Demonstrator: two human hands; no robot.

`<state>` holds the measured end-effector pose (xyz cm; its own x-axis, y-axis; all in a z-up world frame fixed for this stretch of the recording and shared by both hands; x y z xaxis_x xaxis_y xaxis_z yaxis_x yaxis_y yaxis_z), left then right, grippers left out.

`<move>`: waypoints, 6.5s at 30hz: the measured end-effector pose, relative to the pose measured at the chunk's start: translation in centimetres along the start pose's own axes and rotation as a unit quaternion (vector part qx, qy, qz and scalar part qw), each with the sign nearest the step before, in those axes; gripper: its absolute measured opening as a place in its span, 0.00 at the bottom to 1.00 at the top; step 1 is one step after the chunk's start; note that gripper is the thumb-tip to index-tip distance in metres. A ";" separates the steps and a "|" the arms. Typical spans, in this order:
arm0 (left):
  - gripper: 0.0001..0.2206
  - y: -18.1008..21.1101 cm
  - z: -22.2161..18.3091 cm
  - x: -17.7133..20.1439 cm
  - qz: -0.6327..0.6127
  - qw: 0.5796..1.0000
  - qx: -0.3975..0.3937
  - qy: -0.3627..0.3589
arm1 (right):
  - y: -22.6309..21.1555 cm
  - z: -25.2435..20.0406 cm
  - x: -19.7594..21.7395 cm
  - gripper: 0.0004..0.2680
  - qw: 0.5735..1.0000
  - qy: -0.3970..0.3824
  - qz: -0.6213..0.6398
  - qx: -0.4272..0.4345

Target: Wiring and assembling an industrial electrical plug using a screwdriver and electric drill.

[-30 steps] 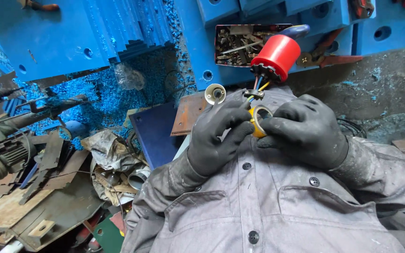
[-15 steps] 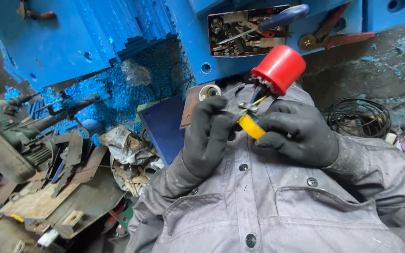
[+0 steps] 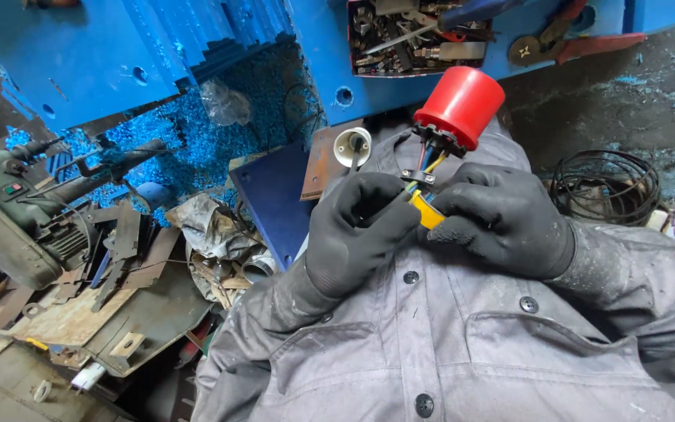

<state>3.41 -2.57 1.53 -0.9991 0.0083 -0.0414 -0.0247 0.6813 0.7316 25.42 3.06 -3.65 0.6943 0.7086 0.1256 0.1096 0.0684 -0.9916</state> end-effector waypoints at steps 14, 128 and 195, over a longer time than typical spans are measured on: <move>0.12 1.4 0.7 0.5 0.158 0.983 -0.094 0.000 | 0.6 -0.2 -0.5 0.11 0.999 0.031 0.026 0.009; 0.07 5.6 1.8 2.3 -0.042 0.957 -0.030 -0.287 | 1.3 5.7 9.7 0.16 0.918 -0.136 -0.126 0.352; 0.06 0.8 1.6 1.2 -0.072 0.981 -0.006 -0.181 | 7.6 1.0 -2.9 0.14 0.921 -0.048 0.377 -0.082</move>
<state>2.25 -0.80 1.00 -0.9078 0.1729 -0.3821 -0.1671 0.6865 0.7077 23.55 2.25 -11.55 0.5526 0.5706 -0.6075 -0.2658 -0.5701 -0.7773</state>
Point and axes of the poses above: each hand's wrist, its own z-axis towards the middle knuckle, its own x-axis out of the back of the hand, y = z × x, the point moved 1 cm from there along z, towards the middle knuckle, and after that the axes turned 4 degrees about x, right-handed, at the moved point
